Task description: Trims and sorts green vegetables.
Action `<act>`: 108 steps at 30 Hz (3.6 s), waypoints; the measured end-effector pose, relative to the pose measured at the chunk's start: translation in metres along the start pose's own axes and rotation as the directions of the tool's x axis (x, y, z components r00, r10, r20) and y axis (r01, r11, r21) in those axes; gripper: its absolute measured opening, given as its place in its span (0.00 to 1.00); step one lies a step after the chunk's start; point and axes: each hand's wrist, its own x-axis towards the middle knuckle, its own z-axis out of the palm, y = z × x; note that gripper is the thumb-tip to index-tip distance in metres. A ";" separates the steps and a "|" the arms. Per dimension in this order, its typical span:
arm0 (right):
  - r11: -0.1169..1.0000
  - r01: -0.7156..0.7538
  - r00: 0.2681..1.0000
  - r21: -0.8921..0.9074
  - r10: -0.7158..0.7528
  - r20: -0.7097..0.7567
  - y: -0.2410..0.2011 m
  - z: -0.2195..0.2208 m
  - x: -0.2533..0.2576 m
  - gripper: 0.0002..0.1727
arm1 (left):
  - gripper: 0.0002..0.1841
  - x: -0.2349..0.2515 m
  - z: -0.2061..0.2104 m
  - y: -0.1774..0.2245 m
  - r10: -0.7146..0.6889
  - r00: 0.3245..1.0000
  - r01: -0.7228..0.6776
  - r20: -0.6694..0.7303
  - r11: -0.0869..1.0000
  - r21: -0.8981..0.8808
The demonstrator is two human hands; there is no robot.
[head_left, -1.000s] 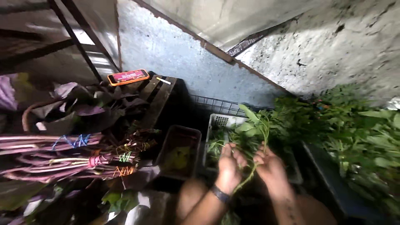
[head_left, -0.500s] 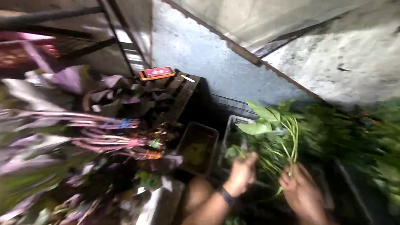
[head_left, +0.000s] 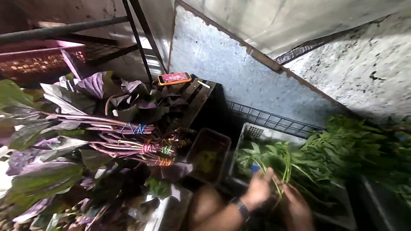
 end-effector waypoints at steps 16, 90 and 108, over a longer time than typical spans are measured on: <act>0.885 -0.095 0.936 0.456 0.236 -0.263 -0.026 -0.017 0.012 0.10 | 0.19 -0.019 -0.002 0.011 0.434 0.901 -0.431 -0.010 0.898 0.087; 0.661 0.325 0.938 -0.677 -0.135 0.319 -0.007 -0.039 -0.064 0.16 | 0.20 -0.011 -0.017 -0.012 -0.044 0.992 0.048 0.118 0.998 -0.034; 0.237 0.166 0.974 -0.957 -0.188 0.123 -0.060 -0.078 0.091 0.23 | 0.18 -0.009 -0.025 0.002 -0.077 0.994 0.064 -0.075 0.985 -0.159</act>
